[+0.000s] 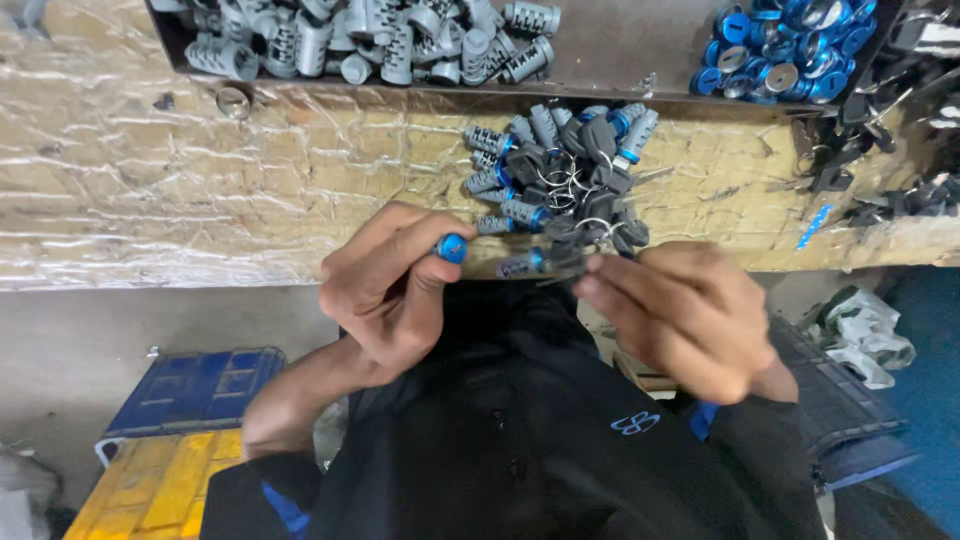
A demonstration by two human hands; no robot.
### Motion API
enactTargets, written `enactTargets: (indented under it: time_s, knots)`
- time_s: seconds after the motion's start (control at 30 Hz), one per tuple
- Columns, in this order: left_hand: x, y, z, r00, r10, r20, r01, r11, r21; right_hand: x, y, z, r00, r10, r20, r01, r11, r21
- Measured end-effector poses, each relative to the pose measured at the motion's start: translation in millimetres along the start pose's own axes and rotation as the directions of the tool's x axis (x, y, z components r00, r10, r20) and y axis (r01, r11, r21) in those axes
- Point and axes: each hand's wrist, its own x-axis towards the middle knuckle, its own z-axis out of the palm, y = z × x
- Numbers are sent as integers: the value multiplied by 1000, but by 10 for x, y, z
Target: The person assembles padlocks at a workbench. They pick a gray lock body from a tray, insert a key into it, press a blue cylinder component onto the body, and place the assembled padlock onto a growing pile, repeating the cycle.
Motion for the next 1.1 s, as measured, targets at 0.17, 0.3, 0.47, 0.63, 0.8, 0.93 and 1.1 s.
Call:
enactTargets:
  time_s: [0.17,0.3,0.47,0.63,0.8,0.93,1.1]
  knots:
    - [158,-28,60,983,82,162,-62,991,-121,-136,-43,-53,724,690,-7,-521,554,649]
    - [228,-27,103,974,81,210,-48,986,-159,-163,-89,-29,660,748,70,-646,518,561]
    - [222,31,82,985,-7,172,18,998,-67,95,-88,-24,948,316,-39,-308,941,140]
    - [242,133,-17,973,35,230,-55,995,83,336,-131,-73,1000,-4,12,5,997,-71]
    - [270,151,-50,937,145,317,-215,956,198,280,-150,83,993,59,-98,-64,997,-47]
    - [268,88,38,854,436,282,-514,786,342,117,-63,128,903,425,-64,-393,876,280]
    - [311,63,122,840,480,252,-542,753,373,192,-62,185,804,592,-54,-528,752,394]
